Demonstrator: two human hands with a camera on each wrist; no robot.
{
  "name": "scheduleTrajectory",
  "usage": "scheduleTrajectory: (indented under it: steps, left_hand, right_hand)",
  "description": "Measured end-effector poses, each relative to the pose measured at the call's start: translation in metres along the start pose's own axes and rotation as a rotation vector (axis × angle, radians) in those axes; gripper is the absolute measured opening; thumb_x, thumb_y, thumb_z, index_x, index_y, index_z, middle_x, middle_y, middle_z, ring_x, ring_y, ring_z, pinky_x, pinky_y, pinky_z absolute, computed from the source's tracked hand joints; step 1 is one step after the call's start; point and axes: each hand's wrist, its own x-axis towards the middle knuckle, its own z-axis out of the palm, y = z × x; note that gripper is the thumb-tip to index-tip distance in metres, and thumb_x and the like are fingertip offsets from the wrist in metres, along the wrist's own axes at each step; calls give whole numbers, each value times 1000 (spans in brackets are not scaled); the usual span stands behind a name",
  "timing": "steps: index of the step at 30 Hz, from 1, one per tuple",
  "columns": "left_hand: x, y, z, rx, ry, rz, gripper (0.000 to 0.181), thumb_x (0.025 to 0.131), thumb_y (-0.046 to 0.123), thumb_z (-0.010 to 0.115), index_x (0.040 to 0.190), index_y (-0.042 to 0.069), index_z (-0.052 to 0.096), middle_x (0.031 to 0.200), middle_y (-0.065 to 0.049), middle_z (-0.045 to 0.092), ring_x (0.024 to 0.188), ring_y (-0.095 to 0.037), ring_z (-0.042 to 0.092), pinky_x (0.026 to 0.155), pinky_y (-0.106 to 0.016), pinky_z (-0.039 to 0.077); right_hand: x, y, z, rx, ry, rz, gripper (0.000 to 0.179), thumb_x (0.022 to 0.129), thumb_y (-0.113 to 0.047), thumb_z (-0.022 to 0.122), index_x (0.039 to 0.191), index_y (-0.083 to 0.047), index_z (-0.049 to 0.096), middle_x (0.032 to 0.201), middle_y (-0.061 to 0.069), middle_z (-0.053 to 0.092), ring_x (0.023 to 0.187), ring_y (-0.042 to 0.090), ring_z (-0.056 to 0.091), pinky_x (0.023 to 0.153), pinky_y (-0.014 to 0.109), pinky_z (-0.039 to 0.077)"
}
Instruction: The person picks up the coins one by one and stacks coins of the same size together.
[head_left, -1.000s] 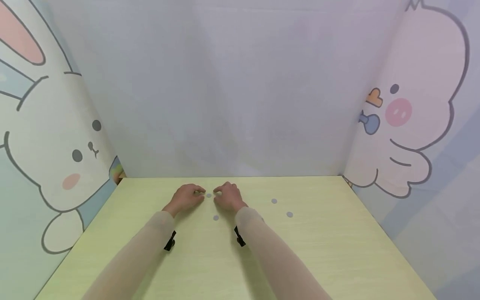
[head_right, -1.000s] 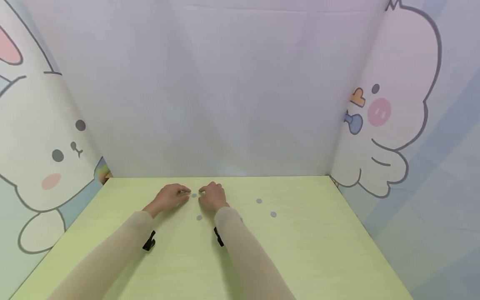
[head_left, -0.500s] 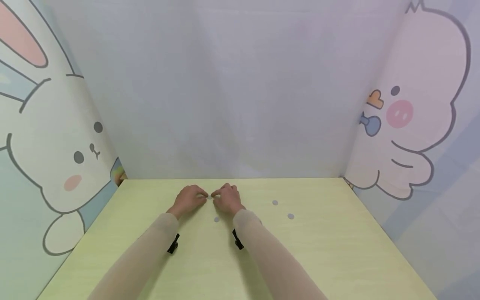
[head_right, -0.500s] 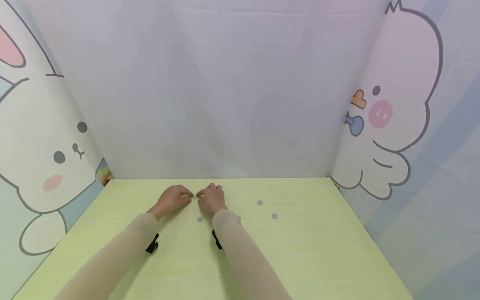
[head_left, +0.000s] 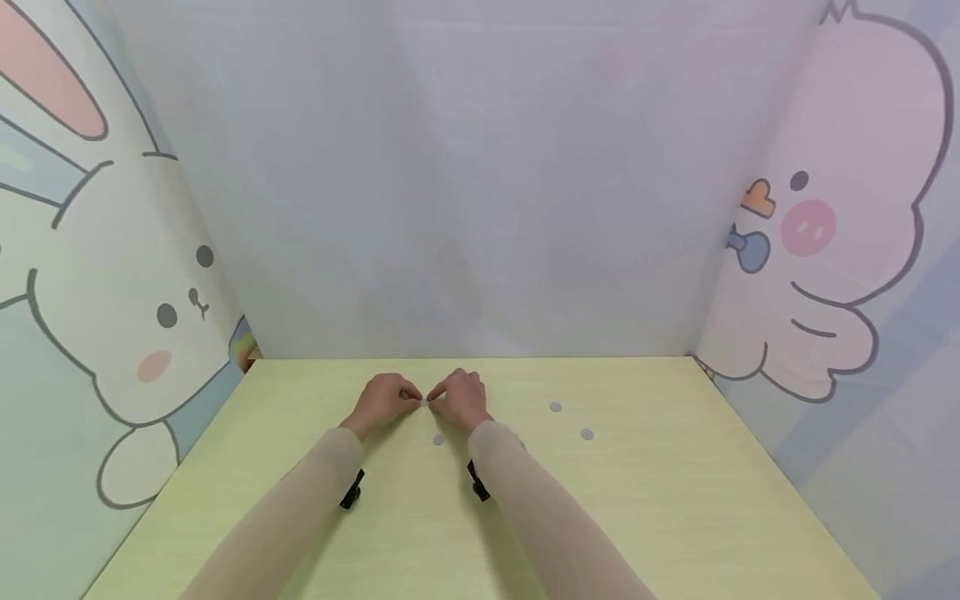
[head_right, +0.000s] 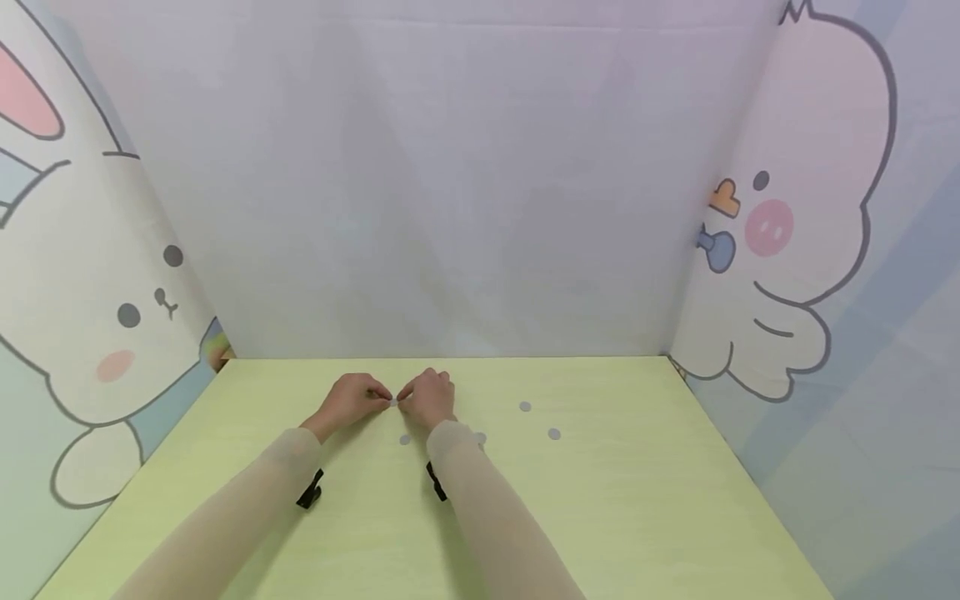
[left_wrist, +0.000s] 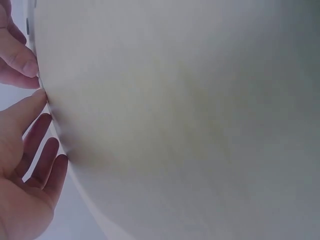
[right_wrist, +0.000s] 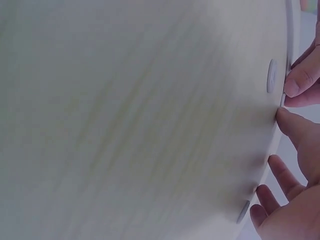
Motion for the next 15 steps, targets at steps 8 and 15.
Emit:
scheduleTrajectory:
  steps: [8, 15]
  left_hand:
    - [-4, 0, -1, 1, -5, -25, 5, 91, 14, 85, 96, 14, 86, 95, 1, 78, 90, -19, 70, 87, -43, 57]
    - [-11, 8, -8, -16, -27, -39, 6, 92, 11, 83, 97, 13, 85, 95, 0, 78, 88, -18, 69, 86, -43, 57]
  right_hand:
    - [0, -2, 7, 48, 10, 15, 4, 89, -32, 88, 92, -30, 88, 127, 3, 69, 111, 28, 55, 102, 47, 46]
    - [-2, -5, 8, 37, 16, 27, 9, 89, -36, 88, 90, -28, 88, 126, 3, 70, 109, 28, 56, 100, 47, 47]
